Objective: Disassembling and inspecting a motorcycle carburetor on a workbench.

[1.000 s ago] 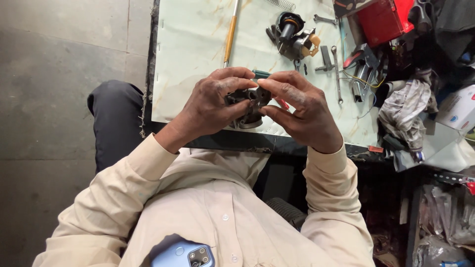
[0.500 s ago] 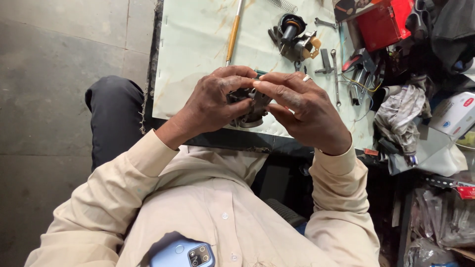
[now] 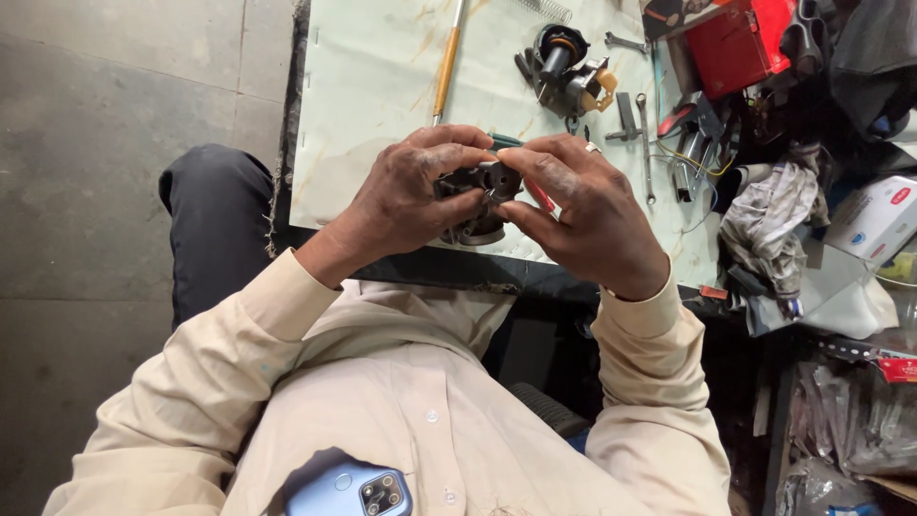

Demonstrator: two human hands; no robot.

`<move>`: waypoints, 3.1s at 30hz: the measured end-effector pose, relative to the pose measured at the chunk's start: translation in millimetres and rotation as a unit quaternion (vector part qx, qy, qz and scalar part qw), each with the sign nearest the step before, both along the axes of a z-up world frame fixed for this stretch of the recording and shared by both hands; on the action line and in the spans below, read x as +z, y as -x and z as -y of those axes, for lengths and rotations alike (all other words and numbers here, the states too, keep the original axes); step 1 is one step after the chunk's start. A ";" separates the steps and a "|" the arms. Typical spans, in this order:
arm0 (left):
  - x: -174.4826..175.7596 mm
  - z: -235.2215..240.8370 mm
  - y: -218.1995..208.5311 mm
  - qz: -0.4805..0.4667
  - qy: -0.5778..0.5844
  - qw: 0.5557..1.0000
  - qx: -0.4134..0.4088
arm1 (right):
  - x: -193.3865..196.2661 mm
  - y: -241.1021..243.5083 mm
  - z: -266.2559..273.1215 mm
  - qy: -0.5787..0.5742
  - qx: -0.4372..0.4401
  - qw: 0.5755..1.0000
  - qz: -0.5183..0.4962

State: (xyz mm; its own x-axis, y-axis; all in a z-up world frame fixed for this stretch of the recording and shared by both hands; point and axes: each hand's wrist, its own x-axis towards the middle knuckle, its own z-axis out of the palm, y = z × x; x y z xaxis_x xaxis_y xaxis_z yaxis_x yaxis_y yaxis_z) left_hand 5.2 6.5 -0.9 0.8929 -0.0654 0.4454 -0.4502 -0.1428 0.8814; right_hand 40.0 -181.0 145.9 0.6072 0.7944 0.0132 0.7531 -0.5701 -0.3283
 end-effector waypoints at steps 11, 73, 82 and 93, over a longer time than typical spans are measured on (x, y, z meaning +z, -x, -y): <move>0.5 -1.6 -1.7 0.008 -0.003 1.000 -0.003 | -26.8 -2.0 6.9 -0.065 -0.036 0.996 -0.058; 10.5 4.8 2.7 0.055 -0.054 0.995 0.056 | -75.6 3.0 23.3 -0.241 -0.056 0.963 -0.106; 5.5 -2.0 8.1 0.029 -0.007 0.999 0.024 | -47.6 6.1 17.2 -0.167 -0.012 0.986 0.002; -4.9 -10.3 7.4 0.010 0.029 0.999 -0.021 | -29.9 7.7 1.9 -0.066 -0.021 0.996 0.050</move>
State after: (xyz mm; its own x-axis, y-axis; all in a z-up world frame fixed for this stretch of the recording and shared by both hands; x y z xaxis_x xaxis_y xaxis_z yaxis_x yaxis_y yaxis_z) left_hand -2.2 16.8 -5.7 0.8807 -0.0771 0.4673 -0.4724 -0.0723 0.8784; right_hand 32.3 -182.8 116.0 0.6301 0.7556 0.1790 0.7624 -0.5583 -0.3272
